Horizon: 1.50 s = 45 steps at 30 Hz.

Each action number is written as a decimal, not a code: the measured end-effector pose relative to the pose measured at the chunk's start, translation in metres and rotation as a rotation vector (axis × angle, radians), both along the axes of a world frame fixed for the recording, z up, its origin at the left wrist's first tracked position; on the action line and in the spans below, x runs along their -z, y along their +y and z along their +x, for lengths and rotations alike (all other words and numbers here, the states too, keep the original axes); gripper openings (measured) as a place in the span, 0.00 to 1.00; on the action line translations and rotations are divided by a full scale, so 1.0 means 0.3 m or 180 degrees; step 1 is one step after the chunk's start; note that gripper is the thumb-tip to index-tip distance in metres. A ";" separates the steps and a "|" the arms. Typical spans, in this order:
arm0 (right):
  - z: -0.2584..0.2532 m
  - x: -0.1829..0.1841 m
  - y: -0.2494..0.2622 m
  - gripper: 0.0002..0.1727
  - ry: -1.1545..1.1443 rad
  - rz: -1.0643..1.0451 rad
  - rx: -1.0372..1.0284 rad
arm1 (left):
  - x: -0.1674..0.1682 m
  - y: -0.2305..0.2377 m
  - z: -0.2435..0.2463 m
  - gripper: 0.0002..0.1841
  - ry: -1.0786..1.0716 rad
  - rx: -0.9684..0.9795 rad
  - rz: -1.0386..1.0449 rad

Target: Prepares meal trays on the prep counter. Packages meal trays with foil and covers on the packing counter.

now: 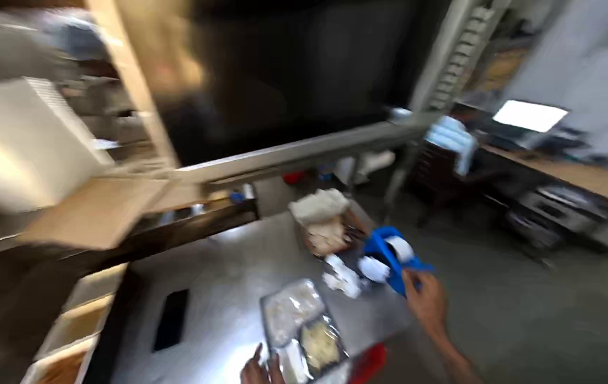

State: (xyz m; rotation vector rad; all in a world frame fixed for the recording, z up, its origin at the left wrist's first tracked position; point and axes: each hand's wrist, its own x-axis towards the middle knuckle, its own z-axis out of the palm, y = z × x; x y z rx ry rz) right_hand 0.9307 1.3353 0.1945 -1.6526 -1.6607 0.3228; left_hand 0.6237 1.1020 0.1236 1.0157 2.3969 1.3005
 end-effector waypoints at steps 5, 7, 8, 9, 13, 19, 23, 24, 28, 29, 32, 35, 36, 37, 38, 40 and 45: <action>0.256 0.063 0.273 0.28 0.0308 -0.1065 0.0124 | -0.132 0.218 0.307 0.13 -0.1197 0.1949 0.0163; 0.275 0.086 0.340 0.28 0.0566 -0.1627 -0.0034 | -0.080 0.362 0.449 0.15 -0.1593 0.2822 -0.0176; 0.280 0.083 0.360 0.28 0.0598 -0.1817 -0.0073 | -0.055 0.432 0.519 0.16 -0.1677 0.3087 -0.0328; 0.285 0.070 0.369 0.28 0.0615 -0.1985 -0.0086 | -0.033 0.498 0.584 0.17 -0.1787 0.3265 -0.0484; 0.324 0.061 0.403 0.19 0.1068 -0.2386 -0.0166 | 0.039 0.684 0.786 0.23 -0.2720 0.3276 -0.0838; 0.538 -0.109 -0.024 0.08 0.1489 -0.1823 -0.0658 | 0.023 0.808 0.923 0.46 -0.4711 0.2370 -0.0347; 0.637 0.027 -0.137 0.11 0.1819 -0.2822 -0.0069 | 0.033 0.869 0.991 0.31 -0.4449 0.2303 -0.0157; 0.638 0.049 -0.136 0.12 0.1993 -0.3002 0.0015 | 0.020 0.880 1.011 0.24 -0.4110 0.2148 -0.0121; 0.610 0.120 -0.153 0.10 0.2467 -0.3147 0.0045 | -0.060 0.897 0.988 0.20 -0.1615 0.2375 -0.0758; 0.594 0.131 -0.170 0.10 0.2466 -0.3166 0.0042 | -0.094 0.889 0.959 0.20 -0.1259 0.2525 -0.1150; 0.540 0.165 -0.288 0.09 0.2095 -0.3087 0.0019 | -0.091 0.798 0.849 0.19 -0.1255 0.2820 -0.1891; 0.419 0.147 -0.404 0.11 0.2091 -0.2699 -0.0287 | -0.096 0.654 0.670 0.20 -0.1600 0.2782 -0.0803; 0.341 0.133 -0.464 0.11 0.2237 -0.2655 -0.0402 | -0.102 0.581 0.588 0.19 -0.1501 0.2797 -0.0470; 0.247 0.116 -0.509 0.10 0.2388 -0.2646 -0.0549 | -0.102 0.520 0.494 0.17 -0.1142 0.2811 -0.0185; 0.148 0.106 -0.541 0.10 0.2535 -0.2663 -0.0734 | -0.092 0.471 0.397 0.16 -0.0660 0.2729 0.0030; -0.043 0.147 -0.582 0.10 0.2640 -0.2714 -0.1040 | -0.050 0.393 0.215 0.13 0.0279 0.2345 0.0089; -0.273 0.372 -0.600 0.16 0.2511 -0.3225 -0.0848 | 0.130 0.333 0.000 0.34 0.1634 0.1637 -0.1083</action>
